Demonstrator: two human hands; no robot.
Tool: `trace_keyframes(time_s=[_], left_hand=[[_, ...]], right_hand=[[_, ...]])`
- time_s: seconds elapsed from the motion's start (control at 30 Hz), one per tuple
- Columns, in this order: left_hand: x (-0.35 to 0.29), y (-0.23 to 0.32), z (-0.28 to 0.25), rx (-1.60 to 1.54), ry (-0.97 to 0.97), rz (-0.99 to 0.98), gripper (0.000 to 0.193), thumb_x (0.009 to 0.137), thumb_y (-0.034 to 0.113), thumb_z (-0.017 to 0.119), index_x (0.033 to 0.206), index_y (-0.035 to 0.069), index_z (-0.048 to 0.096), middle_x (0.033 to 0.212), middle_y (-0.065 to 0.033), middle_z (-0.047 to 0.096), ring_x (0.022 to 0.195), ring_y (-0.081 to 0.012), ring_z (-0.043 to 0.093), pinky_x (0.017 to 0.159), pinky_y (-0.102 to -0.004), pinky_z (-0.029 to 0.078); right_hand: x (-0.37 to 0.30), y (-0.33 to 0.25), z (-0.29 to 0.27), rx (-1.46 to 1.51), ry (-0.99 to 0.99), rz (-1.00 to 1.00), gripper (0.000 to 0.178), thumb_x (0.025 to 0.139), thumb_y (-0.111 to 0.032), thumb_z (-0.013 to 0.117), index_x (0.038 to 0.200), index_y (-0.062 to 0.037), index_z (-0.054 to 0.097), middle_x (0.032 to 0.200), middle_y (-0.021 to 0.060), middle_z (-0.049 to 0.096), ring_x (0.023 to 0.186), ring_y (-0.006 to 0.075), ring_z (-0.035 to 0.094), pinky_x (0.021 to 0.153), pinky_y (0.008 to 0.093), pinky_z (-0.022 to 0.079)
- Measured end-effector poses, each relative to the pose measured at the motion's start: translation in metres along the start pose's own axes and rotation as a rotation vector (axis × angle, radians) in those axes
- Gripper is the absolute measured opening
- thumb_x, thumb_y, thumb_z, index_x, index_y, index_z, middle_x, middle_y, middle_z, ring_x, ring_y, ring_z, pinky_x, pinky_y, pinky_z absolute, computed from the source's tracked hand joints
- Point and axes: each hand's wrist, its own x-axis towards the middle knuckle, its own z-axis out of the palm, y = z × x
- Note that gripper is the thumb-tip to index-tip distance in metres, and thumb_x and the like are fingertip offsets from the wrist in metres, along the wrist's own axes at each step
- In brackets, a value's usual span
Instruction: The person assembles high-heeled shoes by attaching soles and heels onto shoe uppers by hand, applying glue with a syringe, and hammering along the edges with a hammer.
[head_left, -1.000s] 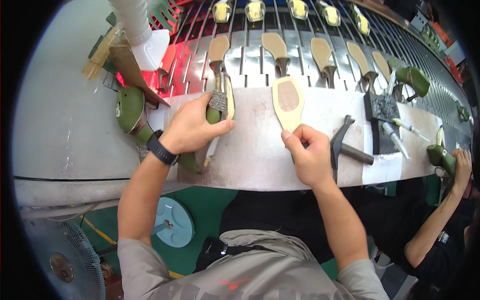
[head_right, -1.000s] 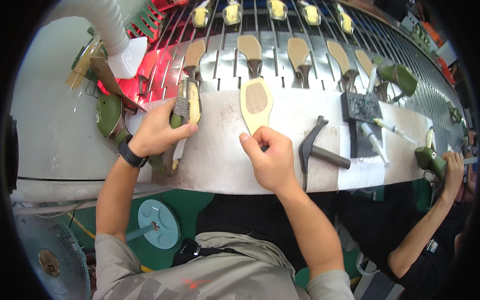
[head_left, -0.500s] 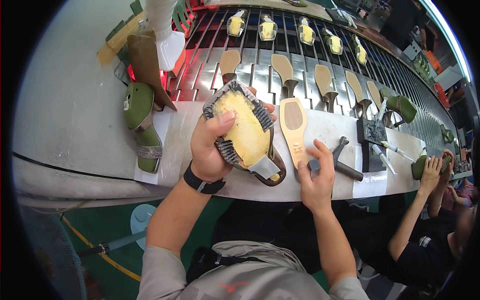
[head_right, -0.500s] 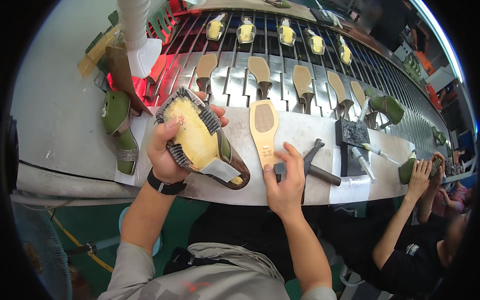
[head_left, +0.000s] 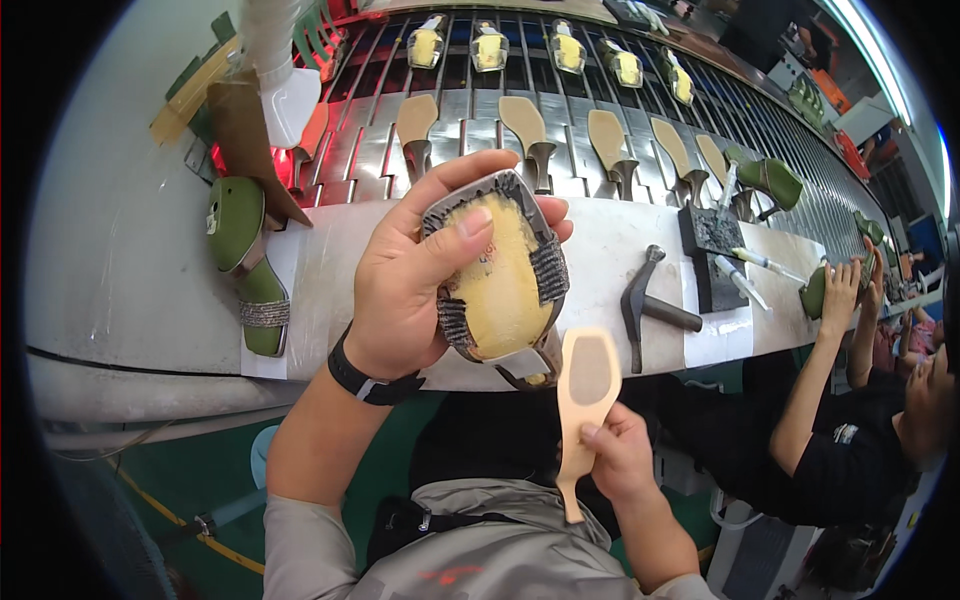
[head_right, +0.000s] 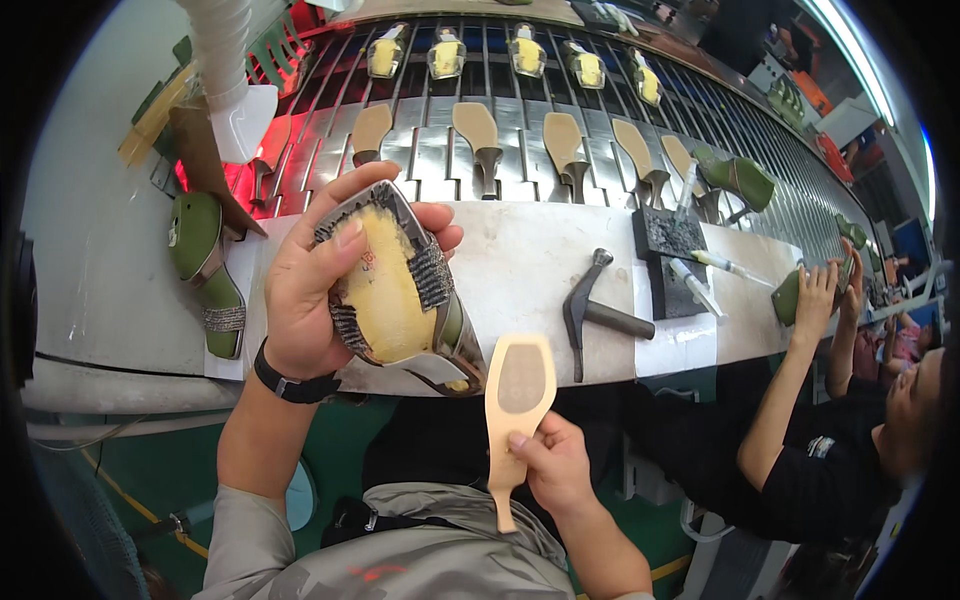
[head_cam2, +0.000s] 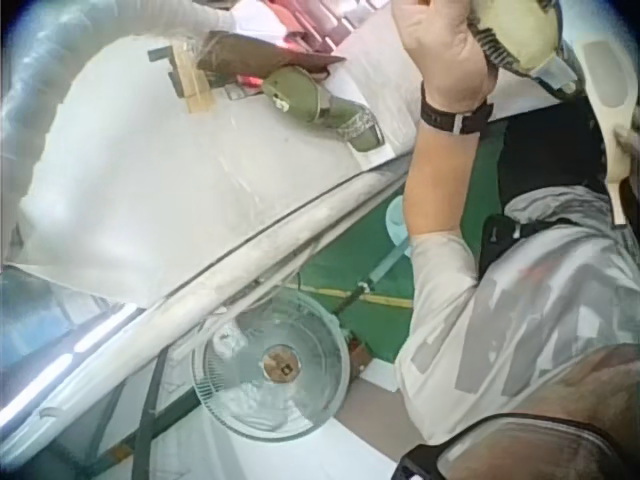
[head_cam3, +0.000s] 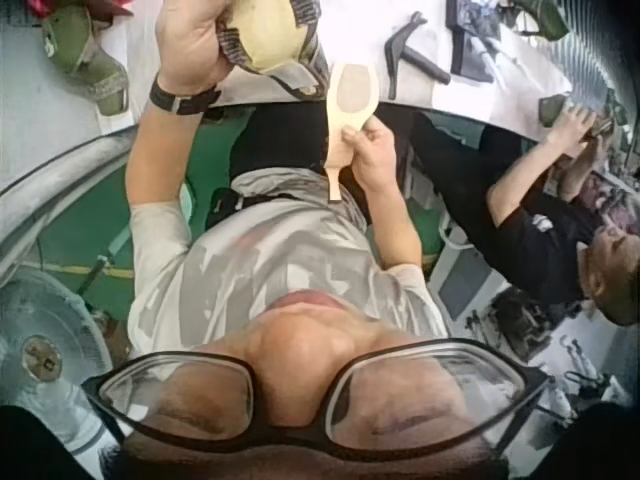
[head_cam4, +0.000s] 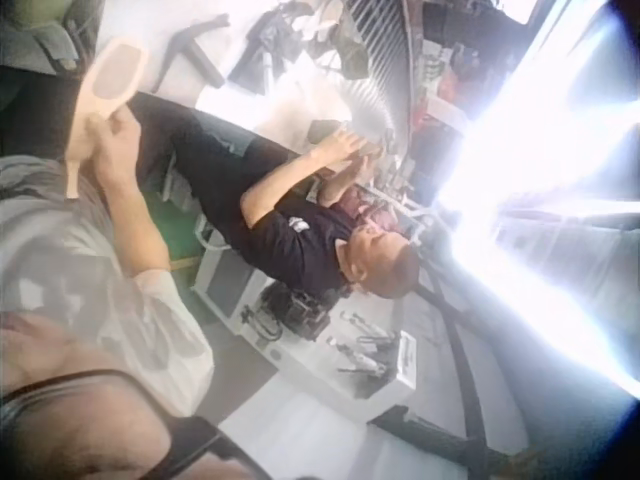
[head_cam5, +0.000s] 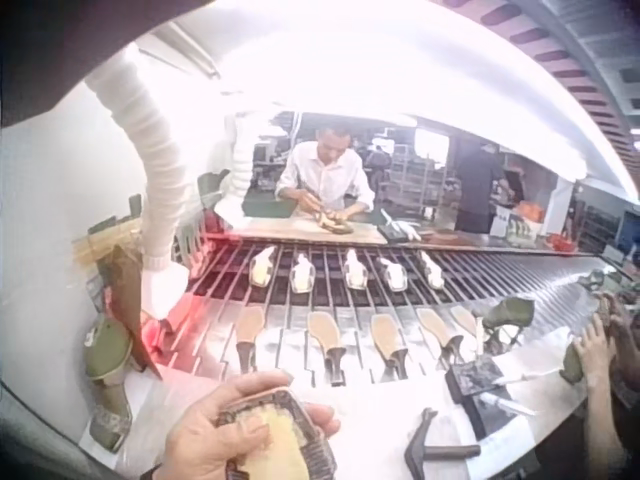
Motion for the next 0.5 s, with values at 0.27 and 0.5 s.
trace_keyframes(time_s=[0.27,0.5], left_hand=[[-0.013,-0.007,0.031,0.114,-0.074,-0.074,0.051,0.105,0.012,0.062,0.151,0.000,0.045,0.139,-0.0296,0.063,0.132,-0.0389,0.063,0.108,-0.0490,0.055],[-0.030,-0.006,0.041,0.132,-0.122,-0.128,0.074,0.105,0.050,0.062,0.151,-0.005,0.044,0.145,-0.0303,0.059,0.136,-0.0382,0.059,0.112,-0.0488,0.051]], right_hand=[[-0.014,-0.075,0.065,-0.143,-0.353,-0.452,0.036,0.105,-0.020,0.058,0.120,0.0126,0.061,0.103,0.0282,0.074,0.094,0.0336,0.077,0.084,0.0483,0.065],[-0.011,-0.088,0.093,-0.240,-0.379,-0.312,0.036,0.109,-0.024,0.058,0.113,0.0101,0.068,0.095,0.0136,0.075,0.083,0.0172,0.069,0.071,0.0328,0.057]])
